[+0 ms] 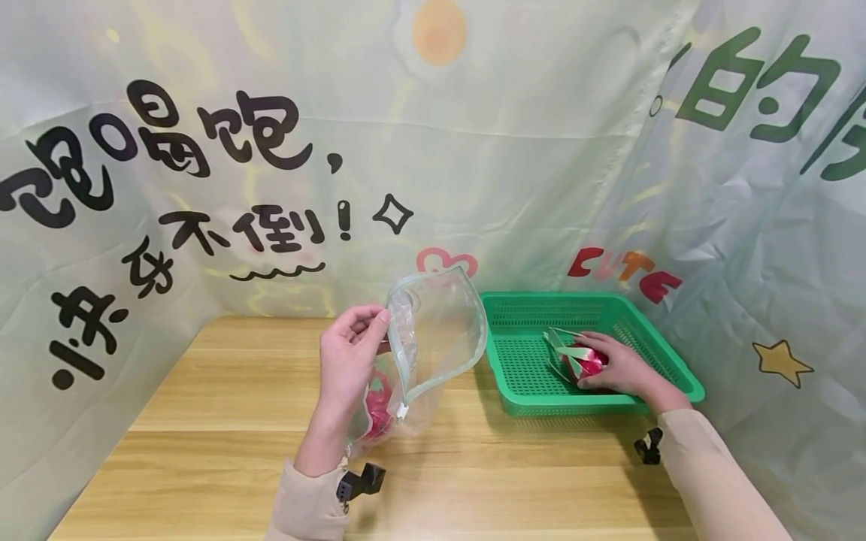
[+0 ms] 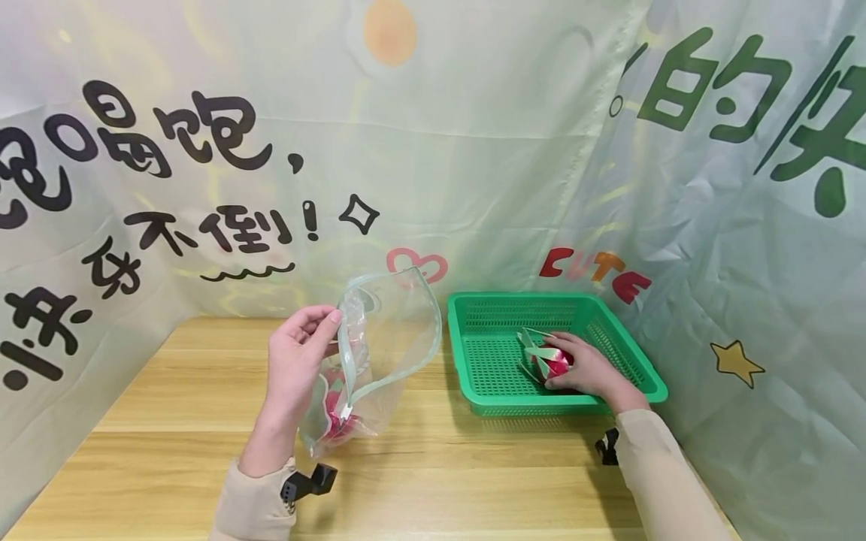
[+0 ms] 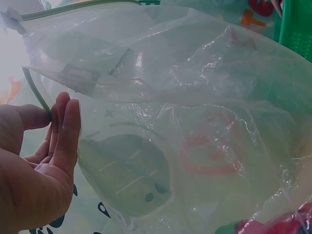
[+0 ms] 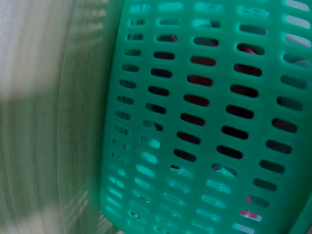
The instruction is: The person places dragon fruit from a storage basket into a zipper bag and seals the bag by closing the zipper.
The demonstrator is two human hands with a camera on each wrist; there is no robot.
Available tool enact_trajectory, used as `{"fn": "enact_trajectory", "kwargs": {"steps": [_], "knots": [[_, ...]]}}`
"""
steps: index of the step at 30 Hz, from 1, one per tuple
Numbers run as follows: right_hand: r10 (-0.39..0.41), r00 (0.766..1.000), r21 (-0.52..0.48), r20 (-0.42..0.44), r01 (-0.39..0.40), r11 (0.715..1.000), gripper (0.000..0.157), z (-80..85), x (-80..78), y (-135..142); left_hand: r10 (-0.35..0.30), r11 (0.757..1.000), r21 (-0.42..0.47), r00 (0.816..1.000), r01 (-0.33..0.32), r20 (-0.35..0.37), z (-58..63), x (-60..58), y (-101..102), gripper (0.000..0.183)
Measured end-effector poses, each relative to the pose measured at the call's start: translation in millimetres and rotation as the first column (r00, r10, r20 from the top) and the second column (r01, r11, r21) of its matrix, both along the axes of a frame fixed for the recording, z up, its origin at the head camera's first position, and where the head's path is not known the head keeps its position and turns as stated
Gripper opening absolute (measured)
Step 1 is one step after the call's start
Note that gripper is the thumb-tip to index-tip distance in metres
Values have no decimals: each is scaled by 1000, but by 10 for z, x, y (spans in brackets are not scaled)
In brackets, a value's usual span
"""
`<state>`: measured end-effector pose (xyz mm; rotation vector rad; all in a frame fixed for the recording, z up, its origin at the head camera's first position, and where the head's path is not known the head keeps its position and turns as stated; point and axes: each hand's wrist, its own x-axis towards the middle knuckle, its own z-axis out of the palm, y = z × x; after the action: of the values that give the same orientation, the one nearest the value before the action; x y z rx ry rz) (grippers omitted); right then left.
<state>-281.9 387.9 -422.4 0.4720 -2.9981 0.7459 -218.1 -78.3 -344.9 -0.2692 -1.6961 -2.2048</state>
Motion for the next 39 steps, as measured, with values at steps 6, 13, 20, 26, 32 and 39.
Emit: {"fn": "enact_trajectory", "kwargs": {"steps": [6, 13, 20, 26, 32, 39], "knots": [[6, 1000, -34, -23, -6, 999, 76, 2, 15, -18, 1, 1000, -10, 1000, -1, 1, -2, 0, 1, 15], [-14, 1000, -34, -25, 13, 999, 80, 22, 47, -34, -1, 1000, -9, 1000, 1, 9, -3, 5, -3, 15], [-45, 997, -20, -69, 43, 999, 89, 37, 61, -23, 2, 1000, -12, 1000, -2, 18, 7, 10, -15, 15], [-58, 990, -9, -130, 57, 998, 88, 32, 90, 29, 9, 1000, -22, 1000, -9, 19, 0, 12, -19, 15], [-72, 972, -33, -222, 66, 997, 84, 66, 132, 41, 12, 1000, -18, 1000, -12, -3, -6, 8, -22, 15], [-97, 952, -108, -291, 68, 992, 83, 123, 189, -10, 17, 1000, -18, 1000, -17, -5, 0, 13, -30, 15]]}}
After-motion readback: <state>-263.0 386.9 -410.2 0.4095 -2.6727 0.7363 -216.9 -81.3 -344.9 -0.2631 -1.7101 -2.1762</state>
